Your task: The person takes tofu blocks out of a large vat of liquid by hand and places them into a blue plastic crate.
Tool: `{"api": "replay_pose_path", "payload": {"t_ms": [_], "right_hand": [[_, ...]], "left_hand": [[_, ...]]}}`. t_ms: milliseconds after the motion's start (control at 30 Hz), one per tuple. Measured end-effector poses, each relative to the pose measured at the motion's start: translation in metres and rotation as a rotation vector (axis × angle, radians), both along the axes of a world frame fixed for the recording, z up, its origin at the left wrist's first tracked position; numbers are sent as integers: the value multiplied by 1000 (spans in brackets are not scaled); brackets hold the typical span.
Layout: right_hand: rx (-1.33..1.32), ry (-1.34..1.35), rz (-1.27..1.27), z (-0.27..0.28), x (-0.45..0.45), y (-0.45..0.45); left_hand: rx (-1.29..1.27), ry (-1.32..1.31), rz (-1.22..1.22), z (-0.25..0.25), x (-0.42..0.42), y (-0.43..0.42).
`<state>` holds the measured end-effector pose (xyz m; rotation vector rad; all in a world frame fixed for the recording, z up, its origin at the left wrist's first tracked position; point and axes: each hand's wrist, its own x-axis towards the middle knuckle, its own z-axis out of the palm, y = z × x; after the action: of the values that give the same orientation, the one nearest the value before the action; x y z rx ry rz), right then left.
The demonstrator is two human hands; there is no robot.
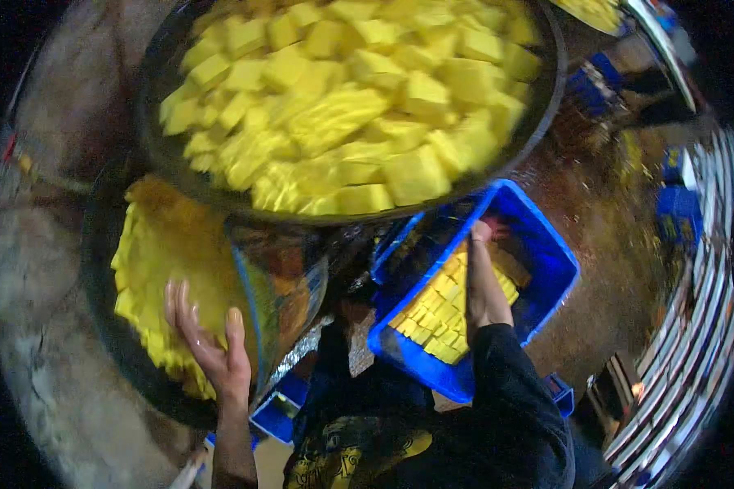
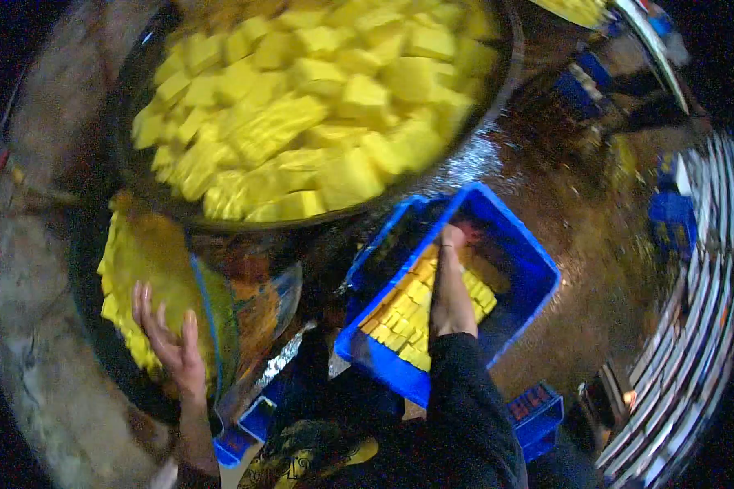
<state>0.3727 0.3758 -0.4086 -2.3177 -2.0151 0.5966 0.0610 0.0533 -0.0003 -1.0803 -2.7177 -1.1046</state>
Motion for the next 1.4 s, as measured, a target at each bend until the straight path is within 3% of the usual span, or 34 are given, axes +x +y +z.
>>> {"api": "replay_pose_path", "payload": {"t_ms": [200,267,333,367,433,467,500,533,600,667,733,800,867,933,1000,1167,1267,1300,1333,1367,1400], "right_hand": [[-30,-171,152,-2,19,7],[-4,-211,132,16,25,18],[75,-186,100,46,28,26],[164,-96,84,63,27,28],[384,275,111,109,19,18],[408,589,48,151,6,0],[481,789,117,213,-26,-29],[552,987,192,281,-69,-62],[505,981,468,398,-151,-133],[330,902,804,444,-217,-180],[93,646,1240,470,-294,-217],[361,493,1722,415,-352,-223],[20,11,1812,387,-391,-235],[-210,-385,1838,370,-421,-250],[-208,-488,1860,348,-429,-254],[-199,-394,1890,331,-446,-240],[-254,-242,1863,345,-477,-230],[-284,-154,1827,352,-492,-228],[-327,-33,1756,357,-510,-230],[-365,82,1681,362,-524,-235],[-398,208,1595,363,-539,-247]], "left_hand": [[-6,-45,157,12,-54,-55],[46,-50,234,10,-73,-74],[-109,-236,142,6,-90,-91],[-86,-240,151,-14,-97,-104],[-295,-427,43,-60,-110,-134],[-269,-435,38,-68,-110,-136],[-400,-463,-26,-75,-108,-134],[-529,-486,-97,-82,-106,-134],[-611,-592,-156,-149,-110,-146],[-721,-649,-230,-182,-102,-155],[-776,-661,-284,-179,-99,-154],[-786,-674,-329,-172,-100,-152],[-761,-698,-360,-168,-105,-153],[-699,-731,-386,-164,-112,-155],[-626,-764,-397,-160,-123,-158],[-459,-771,-383,-148,-169,-159],[-189,-852,-309,-146,-198,-162],[14,-1121,-198,-148,-202,-164],[406,-1616,56,-146,-202,-165],[928,-2061,471,-144,-200,-167],[1145,-2141,679,-142,-200,-164]]}}
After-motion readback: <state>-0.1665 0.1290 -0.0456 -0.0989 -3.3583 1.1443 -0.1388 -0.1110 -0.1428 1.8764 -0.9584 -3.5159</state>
